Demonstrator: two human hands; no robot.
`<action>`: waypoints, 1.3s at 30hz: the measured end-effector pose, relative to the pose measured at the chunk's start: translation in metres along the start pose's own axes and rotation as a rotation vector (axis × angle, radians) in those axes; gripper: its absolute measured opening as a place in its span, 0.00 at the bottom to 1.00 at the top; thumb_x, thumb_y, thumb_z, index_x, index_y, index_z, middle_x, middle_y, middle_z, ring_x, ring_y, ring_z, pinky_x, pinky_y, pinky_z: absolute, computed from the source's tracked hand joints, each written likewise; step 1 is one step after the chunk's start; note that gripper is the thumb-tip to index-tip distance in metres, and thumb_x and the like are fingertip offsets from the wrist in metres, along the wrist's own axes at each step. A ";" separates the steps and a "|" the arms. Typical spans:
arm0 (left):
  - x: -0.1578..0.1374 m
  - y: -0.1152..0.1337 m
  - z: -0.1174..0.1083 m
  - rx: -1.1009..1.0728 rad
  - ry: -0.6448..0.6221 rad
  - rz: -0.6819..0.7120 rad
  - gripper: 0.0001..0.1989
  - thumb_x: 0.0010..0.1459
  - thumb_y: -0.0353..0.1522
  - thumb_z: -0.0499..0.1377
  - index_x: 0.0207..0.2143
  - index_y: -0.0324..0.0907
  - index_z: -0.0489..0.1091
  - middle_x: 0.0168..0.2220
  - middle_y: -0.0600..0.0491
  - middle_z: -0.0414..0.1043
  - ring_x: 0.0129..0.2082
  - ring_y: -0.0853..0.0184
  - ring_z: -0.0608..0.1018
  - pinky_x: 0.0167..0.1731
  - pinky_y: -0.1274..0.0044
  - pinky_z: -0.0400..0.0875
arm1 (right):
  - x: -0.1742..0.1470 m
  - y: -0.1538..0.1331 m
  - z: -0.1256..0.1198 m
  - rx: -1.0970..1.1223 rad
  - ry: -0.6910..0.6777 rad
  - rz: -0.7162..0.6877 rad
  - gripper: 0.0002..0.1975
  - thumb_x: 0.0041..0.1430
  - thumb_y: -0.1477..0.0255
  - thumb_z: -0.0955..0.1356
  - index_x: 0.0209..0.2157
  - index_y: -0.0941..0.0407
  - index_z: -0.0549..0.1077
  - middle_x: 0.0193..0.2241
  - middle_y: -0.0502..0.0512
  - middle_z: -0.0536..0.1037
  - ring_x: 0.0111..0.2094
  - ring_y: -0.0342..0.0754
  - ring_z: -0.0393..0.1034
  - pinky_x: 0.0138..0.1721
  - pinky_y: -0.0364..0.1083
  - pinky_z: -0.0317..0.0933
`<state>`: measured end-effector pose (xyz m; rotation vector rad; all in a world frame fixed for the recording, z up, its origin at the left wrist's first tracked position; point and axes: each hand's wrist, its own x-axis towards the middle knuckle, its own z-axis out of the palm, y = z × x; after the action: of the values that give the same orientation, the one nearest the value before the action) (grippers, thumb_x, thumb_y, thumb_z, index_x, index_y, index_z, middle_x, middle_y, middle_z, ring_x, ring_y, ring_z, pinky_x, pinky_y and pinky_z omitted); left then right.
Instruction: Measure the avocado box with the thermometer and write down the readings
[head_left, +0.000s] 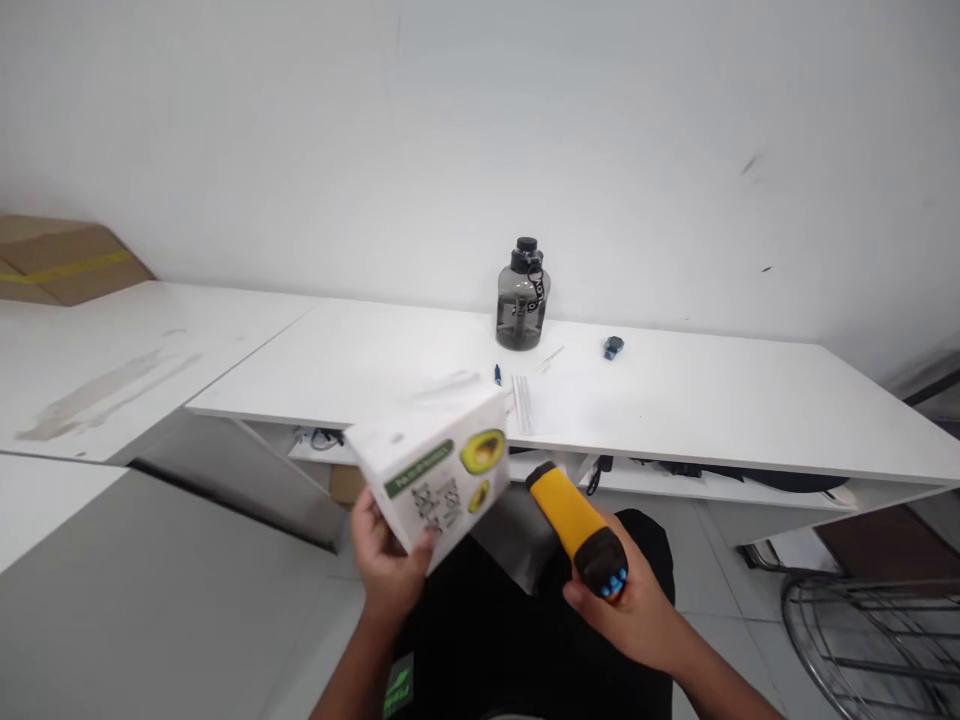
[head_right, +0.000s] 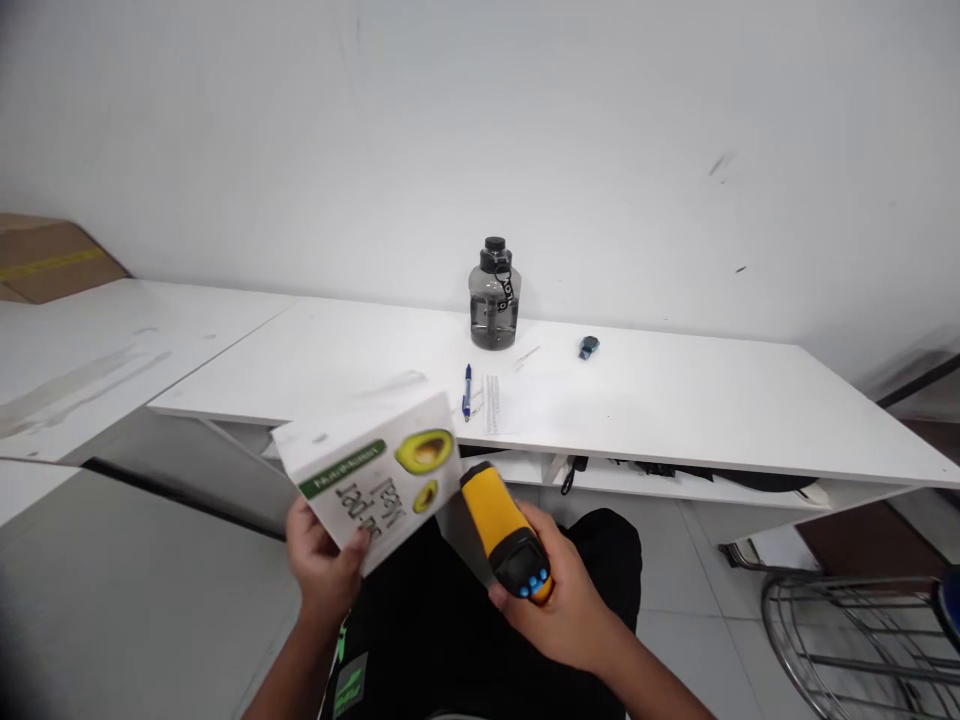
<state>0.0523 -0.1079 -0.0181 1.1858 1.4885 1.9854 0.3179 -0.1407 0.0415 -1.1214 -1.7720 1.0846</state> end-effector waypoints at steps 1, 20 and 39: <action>0.015 -0.004 0.002 0.027 0.049 0.006 0.37 0.40 0.42 0.66 0.52 0.41 0.58 0.46 0.44 0.68 0.40 0.58 0.76 0.39 0.68 0.73 | -0.002 0.002 0.002 0.058 0.018 0.003 0.17 0.58 0.62 0.66 0.47 0.53 0.65 0.35 0.55 0.71 0.36 0.49 0.68 0.37 0.48 0.64; 0.147 -0.073 0.061 0.578 0.193 0.124 0.48 0.42 0.45 0.65 0.59 0.35 0.47 0.55 0.38 0.58 0.55 0.50 0.65 0.53 0.62 0.62 | 0.040 -0.018 0.040 0.336 0.460 0.098 0.19 0.61 0.51 0.60 0.39 0.53 0.64 0.27 0.49 0.66 0.27 0.43 0.63 0.30 0.44 0.62; 0.140 -0.073 0.050 0.627 0.148 0.105 0.48 0.43 0.46 0.64 0.61 0.37 0.48 0.57 0.38 0.61 0.55 0.50 0.67 0.51 0.64 0.64 | 0.038 -0.001 0.055 0.273 0.389 0.167 0.19 0.61 0.56 0.63 0.49 0.53 0.64 0.32 0.52 0.70 0.31 0.45 0.66 0.34 0.45 0.64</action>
<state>0.0007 0.0497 -0.0258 1.3898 2.2714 1.7455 0.2560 -0.1191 0.0296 -1.2269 -1.2082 1.0809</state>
